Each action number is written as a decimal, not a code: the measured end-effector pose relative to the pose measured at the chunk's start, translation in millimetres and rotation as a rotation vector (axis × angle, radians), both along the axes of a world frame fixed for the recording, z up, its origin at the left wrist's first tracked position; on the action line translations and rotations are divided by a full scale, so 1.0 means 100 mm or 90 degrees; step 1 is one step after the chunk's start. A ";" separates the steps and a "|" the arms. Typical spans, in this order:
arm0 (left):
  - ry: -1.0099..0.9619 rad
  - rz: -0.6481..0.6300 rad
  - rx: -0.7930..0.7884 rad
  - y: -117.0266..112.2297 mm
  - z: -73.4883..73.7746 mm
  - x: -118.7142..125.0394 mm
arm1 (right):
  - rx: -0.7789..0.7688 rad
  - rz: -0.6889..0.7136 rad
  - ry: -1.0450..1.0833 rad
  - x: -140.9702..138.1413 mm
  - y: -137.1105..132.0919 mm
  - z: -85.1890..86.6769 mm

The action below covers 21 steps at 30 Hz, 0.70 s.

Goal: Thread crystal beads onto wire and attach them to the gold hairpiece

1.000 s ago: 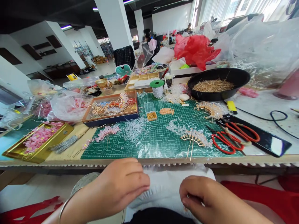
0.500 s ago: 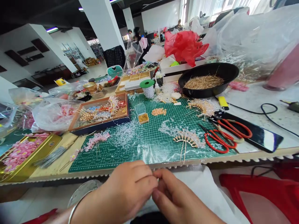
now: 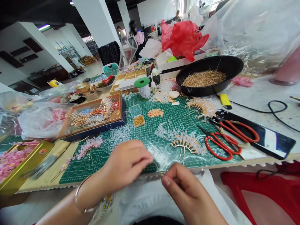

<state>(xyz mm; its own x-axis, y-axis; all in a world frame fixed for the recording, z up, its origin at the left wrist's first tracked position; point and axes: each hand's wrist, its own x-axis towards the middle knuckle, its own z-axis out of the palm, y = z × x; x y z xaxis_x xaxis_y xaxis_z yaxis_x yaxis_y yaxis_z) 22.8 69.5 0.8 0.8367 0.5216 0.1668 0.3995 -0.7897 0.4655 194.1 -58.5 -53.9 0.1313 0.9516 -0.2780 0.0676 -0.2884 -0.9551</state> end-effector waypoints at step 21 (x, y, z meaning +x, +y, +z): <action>-0.002 0.166 -0.191 0.28 -0.16 0.30 | 0.120 -0.038 -0.020 0.13 -0.03 0.03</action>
<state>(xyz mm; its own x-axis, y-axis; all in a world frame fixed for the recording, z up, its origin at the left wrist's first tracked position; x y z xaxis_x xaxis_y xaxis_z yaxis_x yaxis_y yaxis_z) 52.4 97.0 -14.9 0.6695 0.7424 -0.0229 0.5667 -0.4906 0.6620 206.9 -61.3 -50.9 0.1944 0.9767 -0.0905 0.0869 -0.1091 -0.9902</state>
